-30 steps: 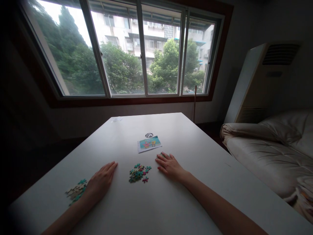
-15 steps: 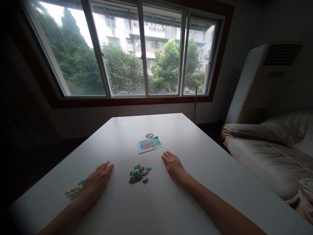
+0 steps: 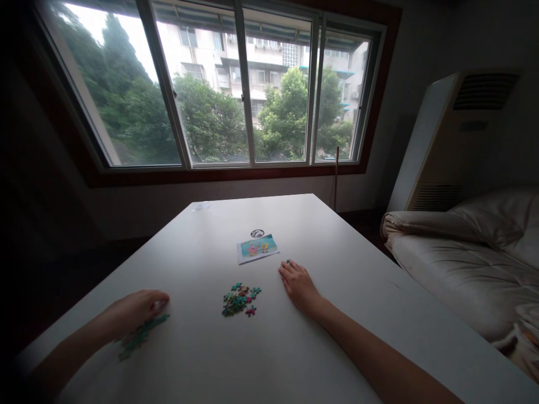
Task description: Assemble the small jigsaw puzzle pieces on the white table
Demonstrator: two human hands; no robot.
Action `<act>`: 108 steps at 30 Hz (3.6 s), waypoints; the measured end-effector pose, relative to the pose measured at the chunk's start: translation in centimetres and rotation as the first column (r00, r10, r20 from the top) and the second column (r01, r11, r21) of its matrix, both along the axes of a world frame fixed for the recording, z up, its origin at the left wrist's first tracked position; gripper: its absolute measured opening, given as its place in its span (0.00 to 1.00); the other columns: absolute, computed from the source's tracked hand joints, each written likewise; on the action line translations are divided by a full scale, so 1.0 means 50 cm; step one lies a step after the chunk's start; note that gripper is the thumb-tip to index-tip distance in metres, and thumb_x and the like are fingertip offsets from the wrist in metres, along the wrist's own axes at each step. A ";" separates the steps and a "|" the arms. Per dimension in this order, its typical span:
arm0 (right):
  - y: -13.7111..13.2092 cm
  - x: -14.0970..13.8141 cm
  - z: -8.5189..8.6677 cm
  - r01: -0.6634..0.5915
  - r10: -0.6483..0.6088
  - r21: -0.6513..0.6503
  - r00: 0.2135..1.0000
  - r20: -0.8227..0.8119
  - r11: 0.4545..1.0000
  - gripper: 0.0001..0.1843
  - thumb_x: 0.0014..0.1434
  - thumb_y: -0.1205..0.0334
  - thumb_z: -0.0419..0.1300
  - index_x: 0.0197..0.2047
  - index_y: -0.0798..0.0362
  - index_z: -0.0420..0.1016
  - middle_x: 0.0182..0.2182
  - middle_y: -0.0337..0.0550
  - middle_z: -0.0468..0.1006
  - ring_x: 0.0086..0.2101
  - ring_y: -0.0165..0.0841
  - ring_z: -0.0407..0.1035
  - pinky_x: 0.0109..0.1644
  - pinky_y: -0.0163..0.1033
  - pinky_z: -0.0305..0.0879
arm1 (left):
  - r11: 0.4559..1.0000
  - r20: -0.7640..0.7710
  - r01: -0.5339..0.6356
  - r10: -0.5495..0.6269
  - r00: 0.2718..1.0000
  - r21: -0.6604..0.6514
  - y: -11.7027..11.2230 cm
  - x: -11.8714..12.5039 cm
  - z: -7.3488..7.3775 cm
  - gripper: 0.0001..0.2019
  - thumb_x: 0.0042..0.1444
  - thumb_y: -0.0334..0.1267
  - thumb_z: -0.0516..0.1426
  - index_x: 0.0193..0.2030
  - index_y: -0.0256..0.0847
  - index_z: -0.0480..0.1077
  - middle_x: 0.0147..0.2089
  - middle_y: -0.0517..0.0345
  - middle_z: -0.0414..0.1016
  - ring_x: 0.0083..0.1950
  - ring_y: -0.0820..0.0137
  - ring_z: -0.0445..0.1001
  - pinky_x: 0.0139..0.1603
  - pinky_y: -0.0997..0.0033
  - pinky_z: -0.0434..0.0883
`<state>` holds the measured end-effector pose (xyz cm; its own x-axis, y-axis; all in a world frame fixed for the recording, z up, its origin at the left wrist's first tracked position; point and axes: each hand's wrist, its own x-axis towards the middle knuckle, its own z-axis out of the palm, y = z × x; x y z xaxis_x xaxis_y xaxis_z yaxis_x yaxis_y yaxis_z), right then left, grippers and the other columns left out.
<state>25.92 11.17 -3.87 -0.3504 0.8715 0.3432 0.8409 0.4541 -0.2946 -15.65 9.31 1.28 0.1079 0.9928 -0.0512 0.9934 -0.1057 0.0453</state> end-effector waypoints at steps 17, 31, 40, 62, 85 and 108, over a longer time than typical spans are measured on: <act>-0.001 0.001 -0.002 -0.024 0.024 0.027 1.000 0.007 0.999 0.19 0.62 0.67 0.48 0.54 0.52 0.70 0.57 0.46 0.67 0.58 0.40 0.59 0.61 0.51 0.55 | 0.997 0.057 0.077 -0.076 0.995 -0.022 -0.004 0.002 0.001 0.12 0.45 0.24 0.50 0.33 0.41 0.71 0.36 0.57 0.74 0.36 0.69 0.73 0.37 0.75 0.64; -0.027 -0.017 0.032 -0.071 0.099 0.116 0.959 -0.265 0.991 0.16 0.55 0.72 0.51 0.45 0.52 0.72 0.51 0.49 0.71 0.54 0.39 0.62 0.60 0.51 0.57 | 0.829 0.353 0.303 -0.491 0.796 0.471 -0.068 0.211 -0.009 0.15 0.57 0.33 0.48 0.52 0.43 0.61 0.41 0.56 0.73 0.39 0.71 0.75 0.41 0.73 0.72; -0.139 -0.112 0.062 -0.466 0.219 -0.206 0.703 -0.677 0.861 0.13 0.54 0.68 0.57 0.44 0.53 0.71 0.39 0.45 0.76 0.37 0.32 0.71 0.42 0.38 0.68 | 0.715 0.424 0.377 -0.670 0.609 0.588 -0.143 0.292 -0.064 0.13 0.57 0.27 0.50 0.47 0.44 0.60 0.43 0.56 0.71 0.38 0.74 0.73 0.40 0.78 0.73; -0.134 -0.109 0.047 -0.644 0.262 -0.299 0.627 -0.734 0.704 0.11 0.50 0.57 0.64 0.30 0.59 0.77 0.25 0.37 0.69 0.26 0.25 0.62 0.29 0.30 0.58 | 0.400 0.037 0.659 -0.870 0.492 0.637 -0.157 0.309 -0.047 0.06 0.64 0.31 0.49 0.36 0.37 0.65 0.32 0.56 0.70 0.34 0.73 0.69 0.33 0.75 0.69; -0.130 -0.110 0.038 -0.644 0.351 -0.232 0.643 -0.680 0.729 0.11 0.53 0.57 0.63 0.30 0.58 0.78 0.26 0.41 0.72 0.28 0.28 0.65 0.32 0.32 0.61 | 0.408 -0.050 0.687 -0.839 0.542 0.601 -0.159 0.307 -0.051 0.09 0.65 0.33 0.46 0.37 0.39 0.66 0.31 0.58 0.68 0.29 0.73 0.65 0.29 0.76 0.62; -0.133 -0.111 0.045 -0.645 0.390 -0.188 0.642 -0.660 0.741 0.07 0.54 0.63 0.60 0.31 0.57 0.79 0.27 0.41 0.74 0.29 0.28 0.67 0.34 0.32 0.63 | 0.455 -0.013 0.662 -0.818 0.575 0.596 -0.160 0.309 -0.050 0.11 0.65 0.34 0.45 0.32 0.39 0.64 0.32 0.58 0.68 0.29 0.74 0.65 0.29 0.77 0.61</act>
<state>20.37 4.52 -1.62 -0.6437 0.6965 0.3170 0.1243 0.5040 -0.8547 -0.20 1.30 -1.23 0.7435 0.3811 0.5495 0.4790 -0.8769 -0.0400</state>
